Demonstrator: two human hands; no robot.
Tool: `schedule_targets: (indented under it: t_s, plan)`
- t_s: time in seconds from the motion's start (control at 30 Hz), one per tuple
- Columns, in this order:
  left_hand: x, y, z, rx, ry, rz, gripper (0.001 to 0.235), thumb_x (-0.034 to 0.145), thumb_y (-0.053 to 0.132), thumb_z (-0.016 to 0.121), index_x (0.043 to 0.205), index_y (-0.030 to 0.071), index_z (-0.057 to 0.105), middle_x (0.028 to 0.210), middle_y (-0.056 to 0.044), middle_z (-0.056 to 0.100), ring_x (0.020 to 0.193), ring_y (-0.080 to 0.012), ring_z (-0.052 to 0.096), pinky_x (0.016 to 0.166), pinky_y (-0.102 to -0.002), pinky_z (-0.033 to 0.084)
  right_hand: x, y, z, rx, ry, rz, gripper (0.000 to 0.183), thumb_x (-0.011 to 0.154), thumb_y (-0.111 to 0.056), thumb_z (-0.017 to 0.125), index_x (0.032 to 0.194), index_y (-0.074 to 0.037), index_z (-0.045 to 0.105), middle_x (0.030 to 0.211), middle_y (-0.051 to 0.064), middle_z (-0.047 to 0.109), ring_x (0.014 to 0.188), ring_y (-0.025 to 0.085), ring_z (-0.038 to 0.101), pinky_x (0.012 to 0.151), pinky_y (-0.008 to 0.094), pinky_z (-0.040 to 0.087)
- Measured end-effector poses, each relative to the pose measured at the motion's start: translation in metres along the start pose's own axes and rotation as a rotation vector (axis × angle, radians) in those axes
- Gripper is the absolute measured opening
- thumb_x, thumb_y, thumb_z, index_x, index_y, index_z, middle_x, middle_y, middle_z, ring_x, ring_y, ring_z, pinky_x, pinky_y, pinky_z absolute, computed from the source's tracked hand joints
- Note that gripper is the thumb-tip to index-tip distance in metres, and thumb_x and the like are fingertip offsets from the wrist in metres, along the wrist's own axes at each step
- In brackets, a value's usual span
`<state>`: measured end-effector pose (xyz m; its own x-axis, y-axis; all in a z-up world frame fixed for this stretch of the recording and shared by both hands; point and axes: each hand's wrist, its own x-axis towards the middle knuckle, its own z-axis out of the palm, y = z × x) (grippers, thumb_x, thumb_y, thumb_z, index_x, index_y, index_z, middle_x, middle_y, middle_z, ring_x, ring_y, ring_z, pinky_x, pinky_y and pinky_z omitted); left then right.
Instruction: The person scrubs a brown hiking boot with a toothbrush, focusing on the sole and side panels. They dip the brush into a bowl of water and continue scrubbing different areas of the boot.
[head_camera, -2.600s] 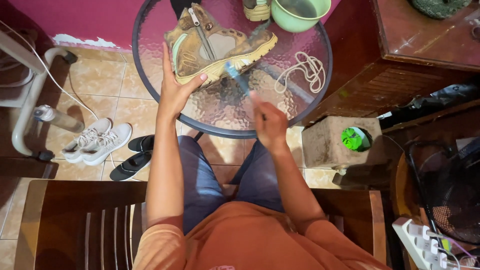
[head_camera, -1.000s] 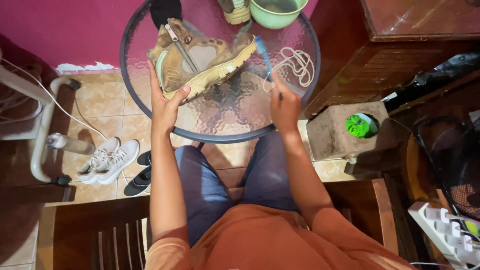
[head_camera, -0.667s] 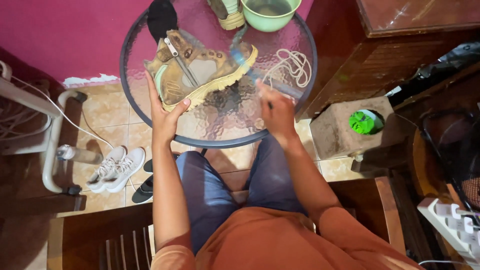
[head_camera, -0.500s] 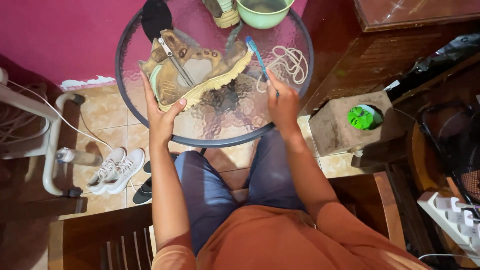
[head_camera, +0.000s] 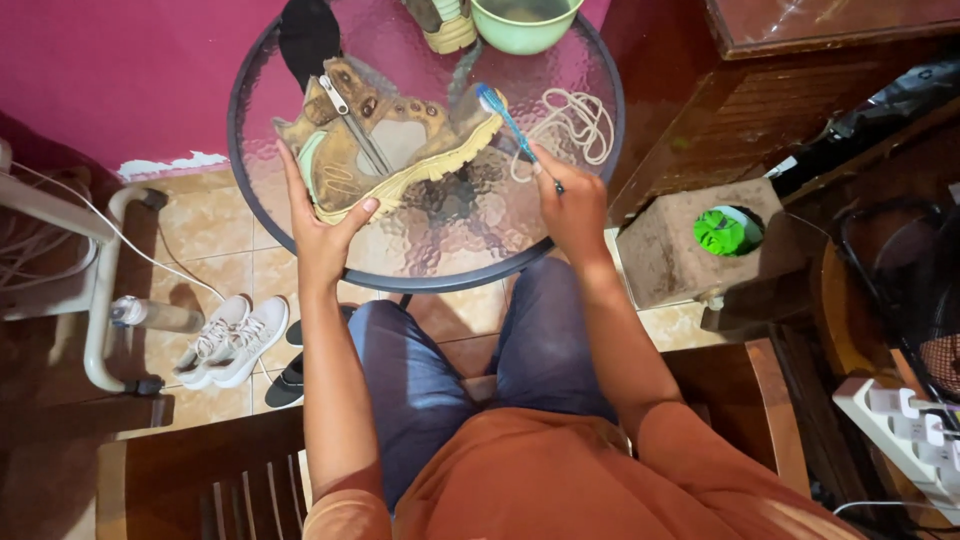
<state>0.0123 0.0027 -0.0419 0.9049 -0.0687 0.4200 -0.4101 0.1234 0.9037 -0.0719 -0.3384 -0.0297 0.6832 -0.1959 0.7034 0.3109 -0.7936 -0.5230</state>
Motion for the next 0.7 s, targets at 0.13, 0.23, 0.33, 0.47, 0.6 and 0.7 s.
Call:
schedule_targets:
  t_s: [0.13, 0.23, 0.33, 0.47, 0.6, 0.7]
  plan:
    - [-0.002, 0.003, 0.000, 0.064, -0.009, -0.013, 0.125, 0.081, 0.003, 0.098, 0.169, 0.030, 0.013, 0.173, -0.017, 0.012, 0.157, -0.0328, 0.028, 0.126, -0.042, 0.041, -0.004, -0.014, -0.002, 0.065, -0.084, -0.024, 0.030, 0.094, -0.013, 0.068, 0.121, -0.019, 0.078, 0.112, 0.004, 0.078, 0.104, 0.023, 0.074, 0.092, 0.035, 0.057]
    - [-0.001, -0.001, 0.000, 0.043, -0.013, -0.101, 0.127, 0.082, -0.002, 0.096, 0.168, 0.036, 0.012, 0.175, -0.011, 0.014, 0.136, -0.0238, 0.053, 0.090, -0.034, 0.069, 0.002, -0.006, -0.008, -0.095, 0.014, -0.068, 0.030, 0.091, -0.015, 0.069, 0.117, -0.020, 0.081, 0.098, 0.006, 0.080, 0.091, 0.028, 0.075, 0.082, 0.040, 0.058]
    - [0.000, 0.000, -0.001, 0.136, 0.009, -0.064, 0.128, 0.077, 0.005, 0.101, 0.168, 0.037, 0.017, 0.173, -0.015, 0.019, 0.131, -0.0314, 0.059, 0.076, -0.037, 0.070, 0.005, -0.025, -0.013, -0.144, -0.052, -0.087, 0.026, 0.093, -0.013, 0.066, 0.114, -0.013, 0.081, 0.091, 0.013, 0.079, 0.085, 0.035, 0.075, 0.079, 0.046, 0.059]
    - [-0.003, 0.001, 0.003, 0.173, 0.029, -0.056, 0.126, 0.076, 0.008, 0.102, 0.167, 0.037, 0.021, 0.172, -0.016, 0.022, 0.126, -0.0285, 0.062, 0.076, -0.036, 0.070, 0.001, -0.013, -0.015, -0.151, -0.022, -0.080, 0.020, 0.088, -0.014, 0.071, 0.103, -0.018, 0.083, 0.086, 0.009, 0.078, 0.082, 0.032, 0.074, 0.074, 0.043, 0.058]
    - [-0.006, 0.021, 0.010, 0.251, 0.032, 0.044, 0.124, 0.075, 0.017, 0.103, 0.168, 0.025, 0.022, 0.170, -0.023, 0.023, 0.154, -0.0414, 0.029, 0.124, -0.051, 0.033, -0.002, -0.036, -0.026, -0.040, -0.155, 0.045, 0.030, 0.089, -0.017, 0.070, 0.116, -0.023, 0.081, 0.098, 0.005, 0.079, 0.092, 0.033, 0.074, 0.077, 0.045, 0.059]
    - [-0.007, 0.024, 0.014, 0.250, 0.027, 0.061, 0.123, 0.075, 0.017, 0.103, 0.169, 0.025, 0.023, 0.171, -0.022, 0.023, 0.157, -0.0391, 0.023, 0.128, -0.049, 0.022, 0.008, -0.015, -0.023, -0.125, -0.052, 0.126, 0.030, 0.094, -0.023, 0.069, 0.121, -0.033, 0.078, 0.102, 0.000, 0.078, 0.093, 0.031, 0.072, 0.080, 0.046, 0.059]
